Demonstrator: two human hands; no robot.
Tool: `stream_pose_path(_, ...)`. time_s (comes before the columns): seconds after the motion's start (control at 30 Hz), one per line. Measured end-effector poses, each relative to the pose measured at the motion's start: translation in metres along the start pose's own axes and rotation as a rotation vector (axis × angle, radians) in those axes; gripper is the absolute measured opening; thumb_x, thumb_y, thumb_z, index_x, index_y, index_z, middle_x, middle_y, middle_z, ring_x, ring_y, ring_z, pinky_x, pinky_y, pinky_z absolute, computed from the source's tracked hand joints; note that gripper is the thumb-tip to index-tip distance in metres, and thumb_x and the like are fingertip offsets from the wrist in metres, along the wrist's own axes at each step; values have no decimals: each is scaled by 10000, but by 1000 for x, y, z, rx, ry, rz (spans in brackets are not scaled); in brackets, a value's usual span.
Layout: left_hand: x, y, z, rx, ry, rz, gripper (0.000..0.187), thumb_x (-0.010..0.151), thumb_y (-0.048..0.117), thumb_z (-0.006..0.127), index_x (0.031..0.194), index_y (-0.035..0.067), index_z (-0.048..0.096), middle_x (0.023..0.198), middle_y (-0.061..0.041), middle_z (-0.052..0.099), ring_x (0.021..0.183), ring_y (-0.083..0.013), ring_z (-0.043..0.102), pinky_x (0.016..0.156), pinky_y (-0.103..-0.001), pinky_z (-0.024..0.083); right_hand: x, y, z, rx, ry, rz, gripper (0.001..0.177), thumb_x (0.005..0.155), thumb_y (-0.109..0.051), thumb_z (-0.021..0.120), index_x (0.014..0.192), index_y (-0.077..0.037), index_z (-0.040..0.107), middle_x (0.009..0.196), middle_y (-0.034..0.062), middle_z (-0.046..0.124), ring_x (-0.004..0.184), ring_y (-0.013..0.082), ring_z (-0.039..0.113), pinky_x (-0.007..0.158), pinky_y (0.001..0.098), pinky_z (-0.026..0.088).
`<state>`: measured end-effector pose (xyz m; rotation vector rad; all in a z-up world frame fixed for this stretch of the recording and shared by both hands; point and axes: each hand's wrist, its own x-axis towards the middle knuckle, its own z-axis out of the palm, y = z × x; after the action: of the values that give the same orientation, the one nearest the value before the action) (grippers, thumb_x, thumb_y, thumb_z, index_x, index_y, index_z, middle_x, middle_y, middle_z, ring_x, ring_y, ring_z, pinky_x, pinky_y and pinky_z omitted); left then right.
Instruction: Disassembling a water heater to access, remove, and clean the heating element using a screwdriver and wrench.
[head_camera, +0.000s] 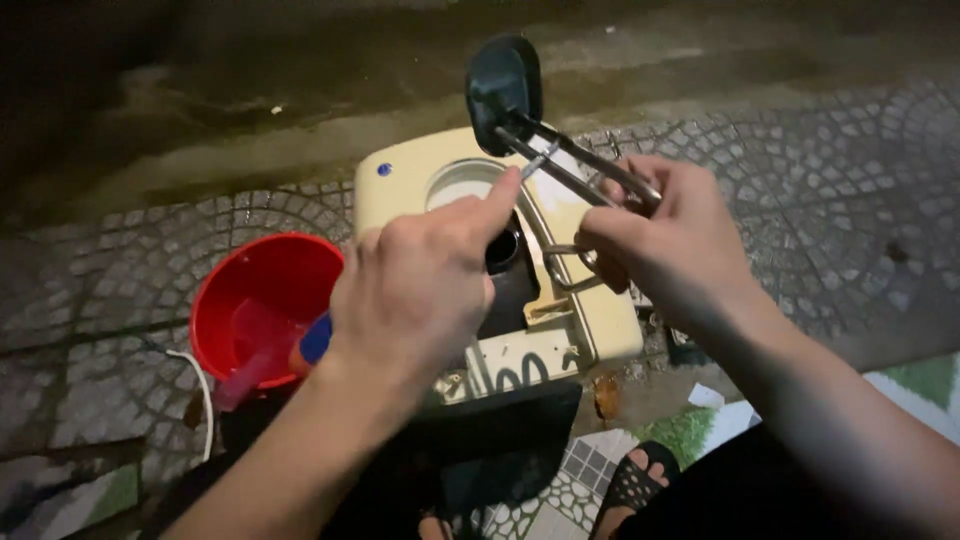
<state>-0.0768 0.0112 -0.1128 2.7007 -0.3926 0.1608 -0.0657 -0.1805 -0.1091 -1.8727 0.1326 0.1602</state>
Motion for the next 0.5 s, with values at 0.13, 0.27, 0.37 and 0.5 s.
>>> stream_pose_path(0.13, 4, -7, 2, 4, 36, -53, 649, 883, -170, 421, 1444, 106, 595, 483, -108, 614, 248, -215, 425, 173, -372, 400, -4, -3, 4, -82, -6, 41, 184, 834, 15, 689, 804, -55, 521, 666, 81, 579, 505, 183, 561, 463, 303, 546)
stream_pose_path(0.27, -8, 10, 2, -59, 99, 119, 750, 743, -156, 449, 1438, 84, 598, 1033, -131, 786, 389, -314, 584, 208, -508, 505, -1, -4, -4, -49, 25, 45, 205, 823, 13, 686, 794, -74, 502, 682, 65, 572, 531, 171, 548, 482, 309, 529)
stream_pose_path(0.37, 13, 1, 6, 50, 74, 27, 527, 969, -85, 442, 1439, 95, 596, 690, -238, 692, 315, -327, 583, 233, -436, 510, -11, -9, 10, -115, -45, 142, 180, 741, -15, 682, 829, -84, 541, 657, 41, 513, 516, 138, 446, 426, 272, 377)
stream_pose_path(0.5, 1, 21, 6, 108, 115, 109, 545, 964, -142, 471, 1430, 105, 606, 715, -137, 723, 281, -245, 550, 163, -384, 462, -8, -4, 10, -97, -108, 114, 199, 794, -2, 697, 765, -82, 517, 638, 56, 534, 502, 165, 502, 445, 291, 475)
